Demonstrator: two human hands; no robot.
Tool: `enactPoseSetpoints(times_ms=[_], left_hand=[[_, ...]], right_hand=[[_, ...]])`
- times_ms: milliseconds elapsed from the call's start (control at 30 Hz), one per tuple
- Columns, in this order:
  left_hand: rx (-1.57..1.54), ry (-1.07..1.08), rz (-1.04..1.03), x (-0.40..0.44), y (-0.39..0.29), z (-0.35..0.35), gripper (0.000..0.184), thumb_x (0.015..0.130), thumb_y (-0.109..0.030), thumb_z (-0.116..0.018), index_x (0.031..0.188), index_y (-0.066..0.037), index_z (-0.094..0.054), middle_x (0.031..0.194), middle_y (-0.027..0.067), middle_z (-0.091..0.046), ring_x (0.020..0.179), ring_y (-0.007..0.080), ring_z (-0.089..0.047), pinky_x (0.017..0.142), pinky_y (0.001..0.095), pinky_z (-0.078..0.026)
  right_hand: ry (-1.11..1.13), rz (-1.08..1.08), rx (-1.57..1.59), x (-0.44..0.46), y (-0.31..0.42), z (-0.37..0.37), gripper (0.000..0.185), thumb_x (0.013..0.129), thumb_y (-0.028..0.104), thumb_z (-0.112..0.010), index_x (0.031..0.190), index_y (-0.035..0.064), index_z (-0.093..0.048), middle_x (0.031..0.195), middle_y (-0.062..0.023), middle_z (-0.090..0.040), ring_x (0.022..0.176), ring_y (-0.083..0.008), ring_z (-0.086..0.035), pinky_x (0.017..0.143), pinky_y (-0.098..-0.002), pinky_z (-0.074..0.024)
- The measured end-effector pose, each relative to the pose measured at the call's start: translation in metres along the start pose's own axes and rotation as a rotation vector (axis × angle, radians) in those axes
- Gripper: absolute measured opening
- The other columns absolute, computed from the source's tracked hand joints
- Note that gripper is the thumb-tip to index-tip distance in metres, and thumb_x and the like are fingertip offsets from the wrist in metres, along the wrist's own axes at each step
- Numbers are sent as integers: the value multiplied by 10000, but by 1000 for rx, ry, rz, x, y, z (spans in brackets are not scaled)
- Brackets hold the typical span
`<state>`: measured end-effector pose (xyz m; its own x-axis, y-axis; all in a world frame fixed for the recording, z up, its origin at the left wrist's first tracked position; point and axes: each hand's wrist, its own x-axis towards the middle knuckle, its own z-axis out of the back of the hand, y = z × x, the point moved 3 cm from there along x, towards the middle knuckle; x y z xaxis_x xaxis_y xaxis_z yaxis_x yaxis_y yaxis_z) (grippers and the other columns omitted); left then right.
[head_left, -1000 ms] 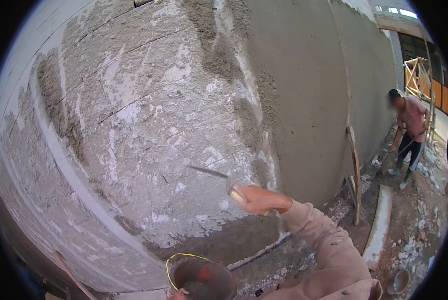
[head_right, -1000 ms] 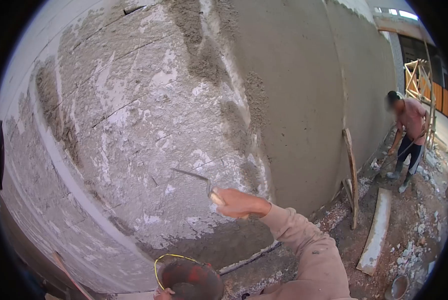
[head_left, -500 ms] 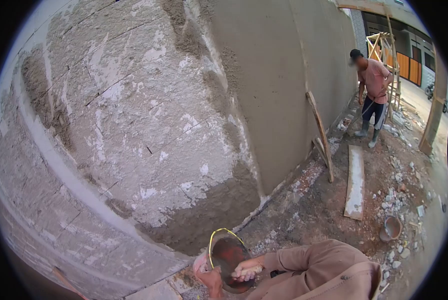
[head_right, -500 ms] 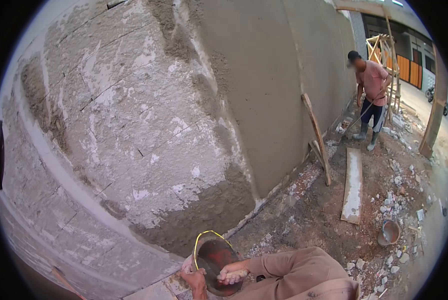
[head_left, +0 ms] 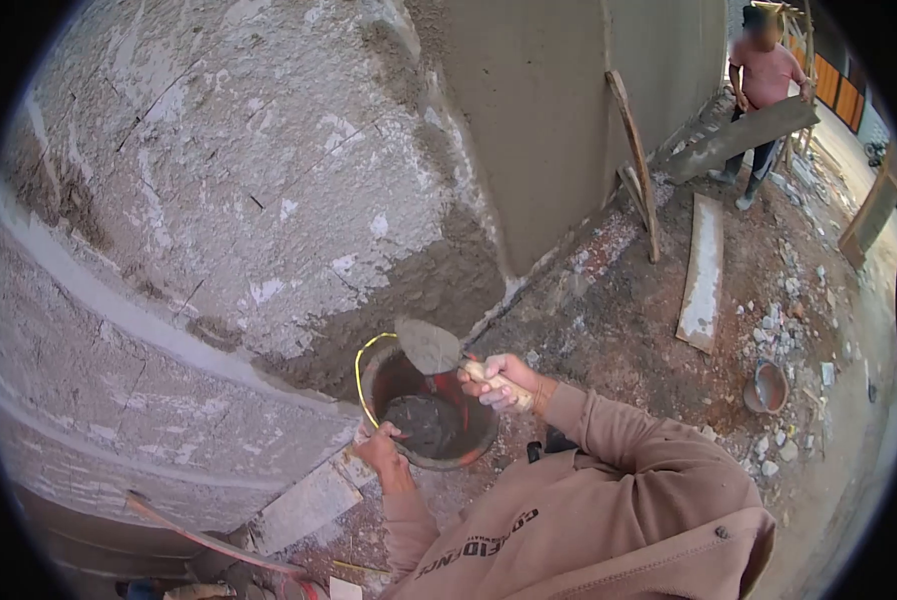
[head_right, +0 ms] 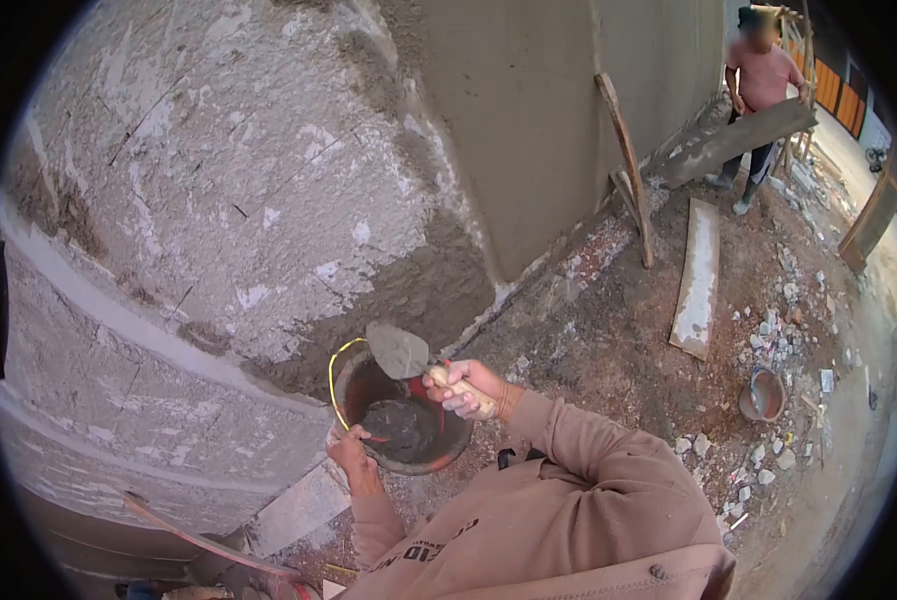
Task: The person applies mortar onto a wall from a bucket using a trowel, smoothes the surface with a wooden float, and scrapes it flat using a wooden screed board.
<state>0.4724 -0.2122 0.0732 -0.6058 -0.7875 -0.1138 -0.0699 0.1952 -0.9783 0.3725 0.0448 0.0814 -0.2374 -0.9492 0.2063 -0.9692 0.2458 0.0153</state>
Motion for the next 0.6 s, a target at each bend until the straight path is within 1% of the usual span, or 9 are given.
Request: enactPoseSetpoints(times_ms=[33, 67, 133, 200, 267, 367, 467, 567, 600], left_hand=[[-58, -34, -59, -2, -6, -9, 456, 598, 163, -524, 1038, 77, -610, 856, 83, -611, 603, 157, -571, 422, 277, -470], [-54, -34, -30, -5, -7, -13, 454, 596, 161, -523, 1034, 77, -608, 862, 86, -611, 614, 163, -577, 432, 276, -473], [-66, -29, 12, 0, -11, -20, 451, 591, 157, -520, 1027, 77, -602, 875, 93, -613, 635, 174, -588, 450, 273, -479], [-12, -53, -33, 21, 8, -6, 479, 582, 155, -516, 1050, 81, -589, 871, 98, -612, 644, 191, -587, 494, 266, -481], [-13, -84, -50, 22, 0, -16, 475, 581, 156, -514, 1044, 78, -585, 854, 92, -608, 641, 191, -580, 511, 266, -479], [30, -201, -58, 20, 0, -18, 421, 613, 157, -516, 1018, 64, -590, 790, 65, -582, 628, 160, -561, 502, 265, -467], [123, -287, -32, 14, 1, -1, 358, 647, 158, -521, 980, 47, -589, 763, 51, -560, 606, 148, -549, 509, 269, -461], [97, -371, -26, 2, -3, -3, 315, 650, 164, -516, 926, 26, -580, 753, 40, -552, 568, 132, -530, 514, 265, -455], [116, -399, -30, -1, -1, -1, 294, 658, 158, -514, 912, 25, -577, 730, 43, -552, 557, 138, -529, 516, 264, -455]], right_hand=[[1, 102, -93, -3, 21, -16, 302, 814, 110, -500, 1095, 7, -465, 802, -79, -477, 485, -105, -465, 349, -231, -410], [3, 205, -195, -6, 42, -37, 298, 813, 114, -509, 1092, 18, -466, 807, -72, -478, 501, -104, -475, 362, -233, -414], [-75, 485, -445, -15, 78, -85, 294, 818, 92, -534, 1096, 55, -446, 836, -67, -488, 562, -114, -512, 438, -266, -465], [-162, 775, -682, -26, 111, -137, 327, 843, 56, -564, 1123, 92, -399, 873, -62, -498, 629, -136, -549, 539, -303, -511], [-157, 1076, -848, -32, 152, -175, 377, 879, 26, -568, 1167, 112, -340, 932, -75, -496, 694, -163, -581, 614, -345, -538], [-224, 1574, -1134, -46, 218, -229, 394, 896, -14, -547, 1185, 74, -294, 984, -97, -474, 733, -175, -599, 654, -348, -556], [-498, 2027, -1376, -64, 267, -263, 382, 891, -25, -544, 1165, 35, -284, 997, -111, -469, 790, -174, -586, 689, -302, -551], [-699, 2381, -1432, -73, 319, -236, 384, 881, -14, -550, 1161, 29, -291, 1002, -131, -476, 846, -203, -562, 702, -317, -533], [-864, 2404, -1520, -72, 329, -220, 382, 877, -15, -552, 1157, 24, -295, 1002, -132, -475, 855, -212, -550, 709, -332, -527]])
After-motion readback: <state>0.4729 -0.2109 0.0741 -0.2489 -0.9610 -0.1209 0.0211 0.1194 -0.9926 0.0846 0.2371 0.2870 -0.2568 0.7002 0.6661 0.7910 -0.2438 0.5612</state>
